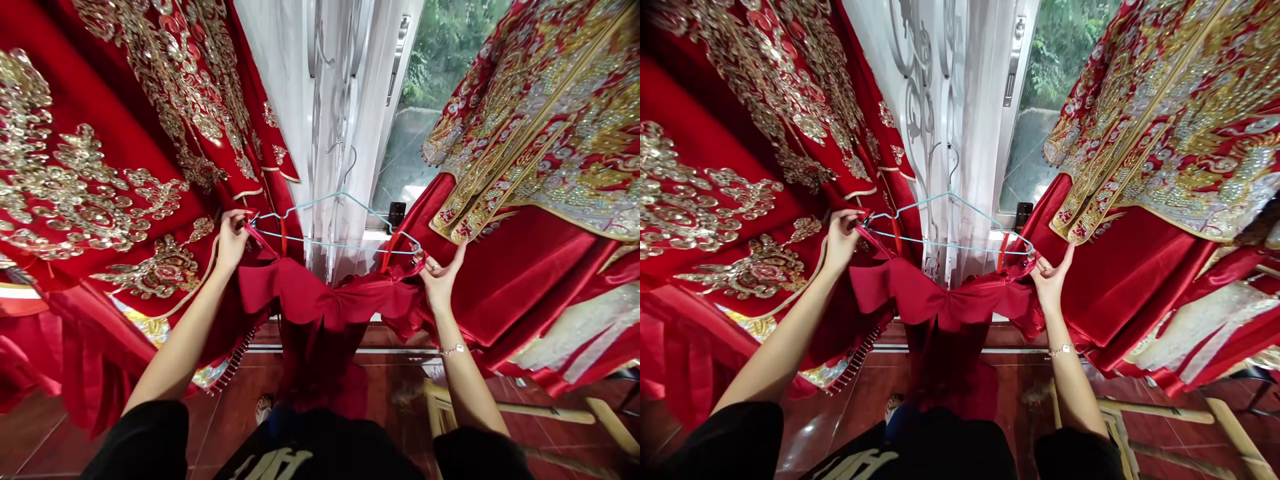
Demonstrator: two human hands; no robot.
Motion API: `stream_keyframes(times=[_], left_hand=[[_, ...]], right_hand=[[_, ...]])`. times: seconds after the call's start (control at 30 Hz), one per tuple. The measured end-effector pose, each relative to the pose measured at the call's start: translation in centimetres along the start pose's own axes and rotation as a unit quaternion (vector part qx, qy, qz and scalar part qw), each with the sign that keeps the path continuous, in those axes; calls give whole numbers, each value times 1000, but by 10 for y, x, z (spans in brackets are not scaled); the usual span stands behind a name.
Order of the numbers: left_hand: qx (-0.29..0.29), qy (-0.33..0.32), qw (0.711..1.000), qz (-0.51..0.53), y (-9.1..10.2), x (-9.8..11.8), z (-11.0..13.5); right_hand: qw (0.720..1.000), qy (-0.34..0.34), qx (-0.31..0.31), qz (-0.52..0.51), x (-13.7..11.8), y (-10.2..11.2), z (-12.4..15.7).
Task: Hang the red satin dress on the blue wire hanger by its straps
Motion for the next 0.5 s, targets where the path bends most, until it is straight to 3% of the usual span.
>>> stream_keyframes(times=[0.17,0.3,0.5], left_hand=[[-139,52,984,94,-11,15,-14],[-206,27,974,94,-24,39,-18],[-276,3,958,78,-51,60,-24]], right_hand=[[999,29,-12,8,-10,11,-20],[997,62,-25,43,-37,17,-38],[981,54,-139,124,-82,-7,-59]])
Point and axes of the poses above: each hand's wrist, its own z-axis away from the middle knuckle, its own y-axis out of the back of the hand, x = y × z, the point moved 2 cm from there along -z, towards the middle knuckle, and after that the axes turned 12 degrees about z, right-handed, at the moved point
